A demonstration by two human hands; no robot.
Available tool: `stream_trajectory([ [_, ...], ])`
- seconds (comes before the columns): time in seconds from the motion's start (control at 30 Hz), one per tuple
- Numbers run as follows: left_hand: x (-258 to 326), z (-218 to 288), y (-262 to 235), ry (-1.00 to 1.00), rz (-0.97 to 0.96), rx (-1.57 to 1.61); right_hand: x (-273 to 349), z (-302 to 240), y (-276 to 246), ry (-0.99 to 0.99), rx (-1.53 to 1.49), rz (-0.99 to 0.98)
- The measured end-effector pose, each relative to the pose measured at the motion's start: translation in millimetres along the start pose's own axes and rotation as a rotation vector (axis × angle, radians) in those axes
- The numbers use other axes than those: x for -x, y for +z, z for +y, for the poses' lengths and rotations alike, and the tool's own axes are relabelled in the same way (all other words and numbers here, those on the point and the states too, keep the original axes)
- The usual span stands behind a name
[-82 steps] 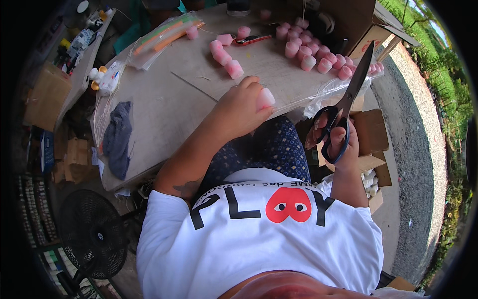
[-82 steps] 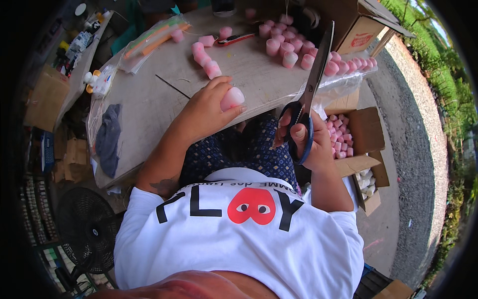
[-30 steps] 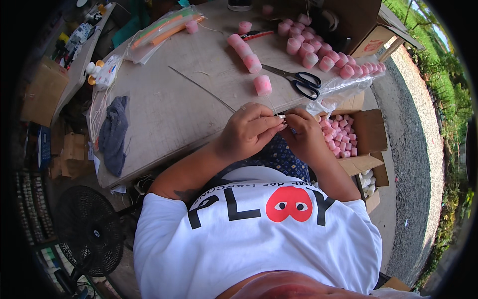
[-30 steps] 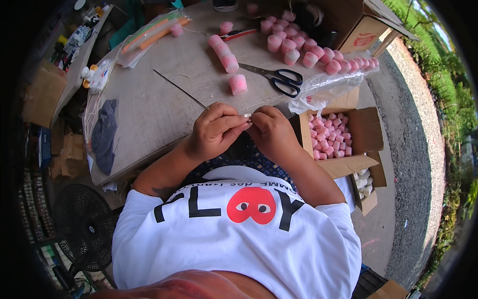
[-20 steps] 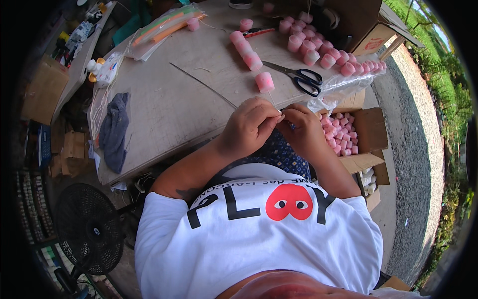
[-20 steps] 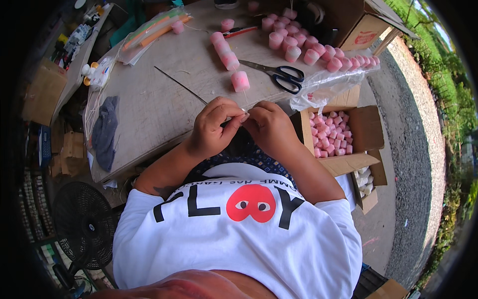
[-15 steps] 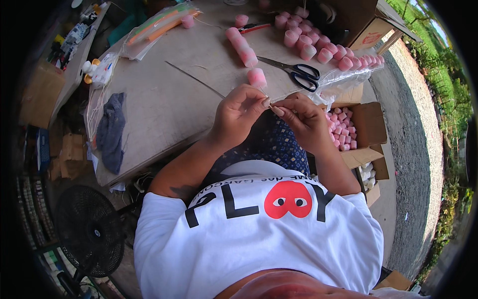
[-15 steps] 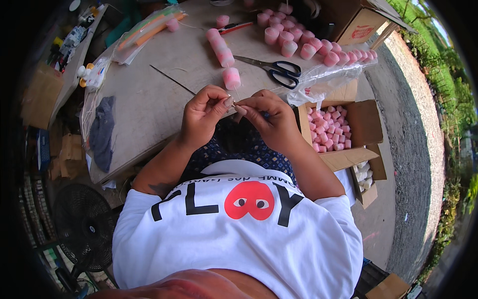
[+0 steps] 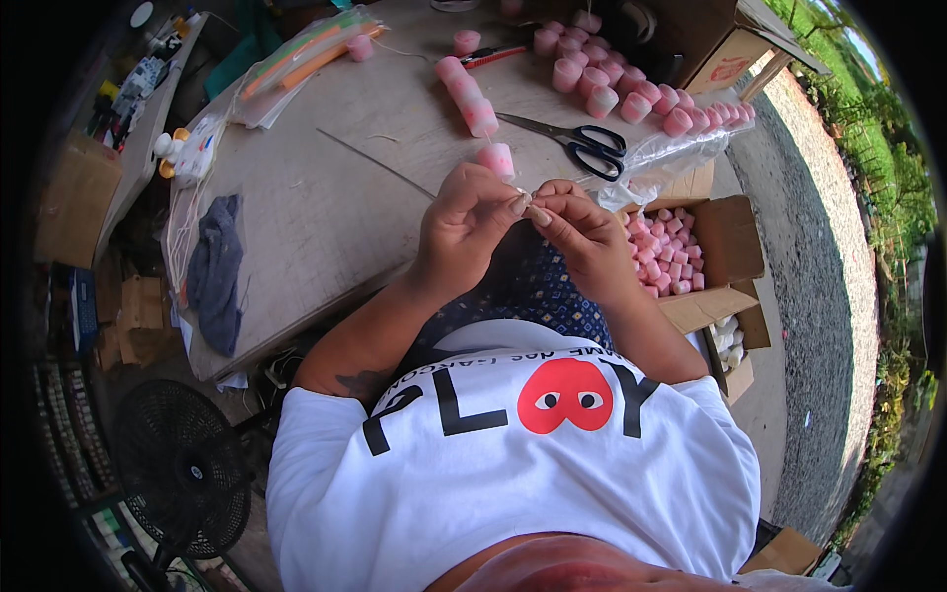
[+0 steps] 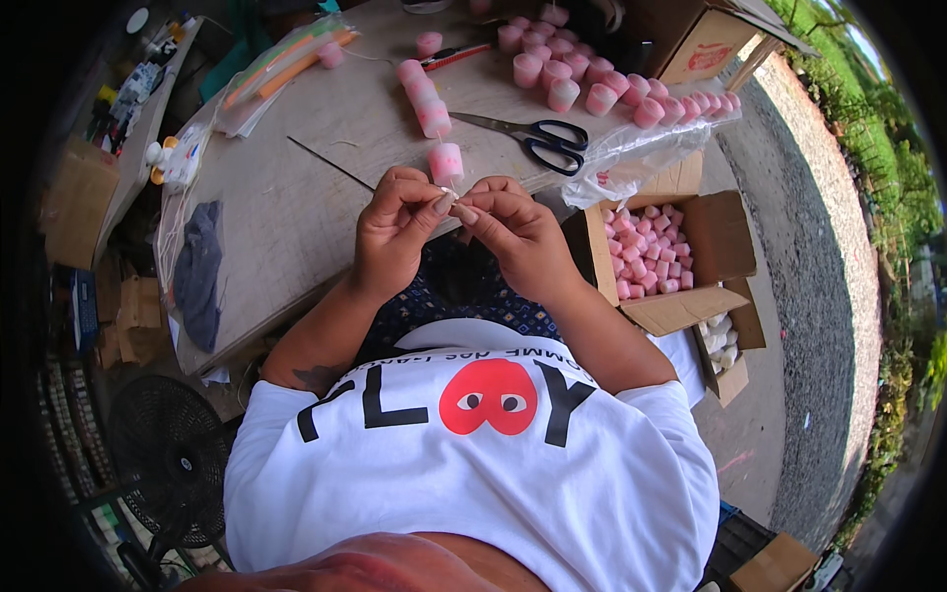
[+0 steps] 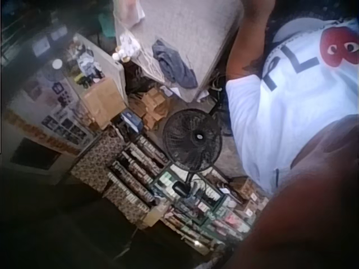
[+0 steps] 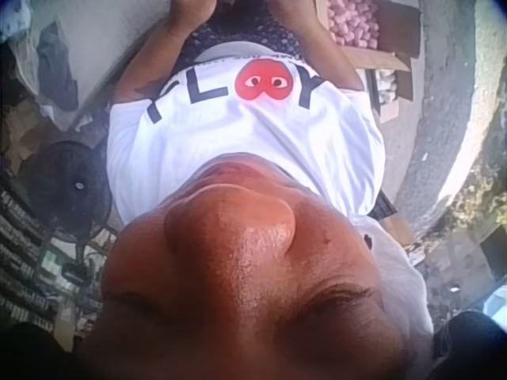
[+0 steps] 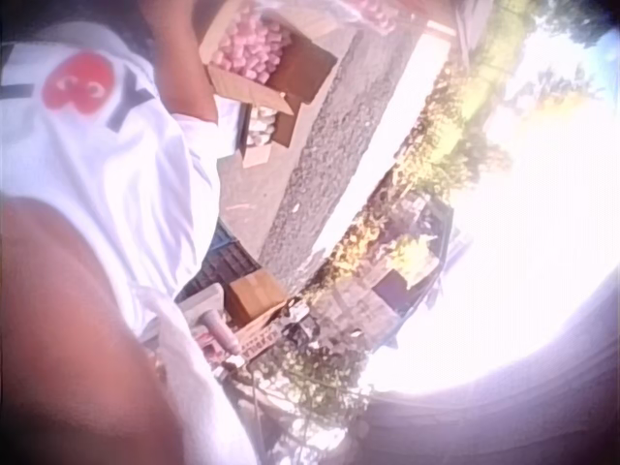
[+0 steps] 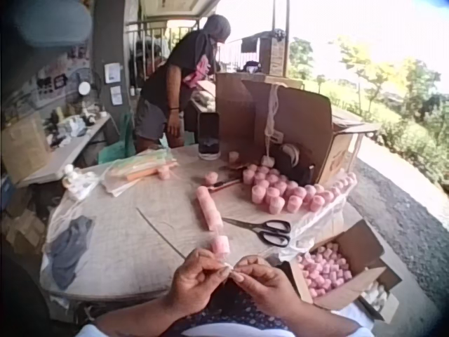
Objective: The person assembles pink cotton candy decorations by inserting a thin stick into each piece, tying a string around the base, and trimming excess string with scissors. The person repeats this process for multiple items on a cluttered work table.
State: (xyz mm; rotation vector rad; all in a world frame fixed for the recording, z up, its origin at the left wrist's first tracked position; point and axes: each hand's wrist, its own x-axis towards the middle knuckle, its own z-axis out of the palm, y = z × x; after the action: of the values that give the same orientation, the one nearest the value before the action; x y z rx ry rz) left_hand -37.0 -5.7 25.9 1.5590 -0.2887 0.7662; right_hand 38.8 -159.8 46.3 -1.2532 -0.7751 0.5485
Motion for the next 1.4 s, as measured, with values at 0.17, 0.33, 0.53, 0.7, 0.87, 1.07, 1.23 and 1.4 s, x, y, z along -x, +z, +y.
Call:
stream_trajectory([
  [0.17,-1,3,5,-0.491,-0.109,0.442,3,3,-12,-0.180,0.346,0.081],
  [0.33,-6,-17,3,-0.202,-0.262,-0.227,5,1,-21,-0.185,0.500,0.196],
  [0.53,-12,-12,4,-0.088,-0.105,-0.312,5,8,-24,-0.224,0.717,0.134],
  [0.7,-12,-12,2,0.039,-0.111,-0.388,2,12,-23,-0.110,0.547,0.115],
  [0.87,-11,-15,0,0.080,-0.117,-0.421,0,13,-23,-0.103,0.508,0.139],
  [1.07,-12,-8,-8,0.054,-0.182,-0.525,-2,13,-29,-0.254,0.815,0.147],
  [1.23,-18,-15,-8,0.073,-0.120,-0.439,-7,16,-22,0.004,0.402,-0.016],
  [1.4,-9,-31,-9,-0.367,-0.060,0.102,-17,7,-14,0.065,0.089,-0.148],
])
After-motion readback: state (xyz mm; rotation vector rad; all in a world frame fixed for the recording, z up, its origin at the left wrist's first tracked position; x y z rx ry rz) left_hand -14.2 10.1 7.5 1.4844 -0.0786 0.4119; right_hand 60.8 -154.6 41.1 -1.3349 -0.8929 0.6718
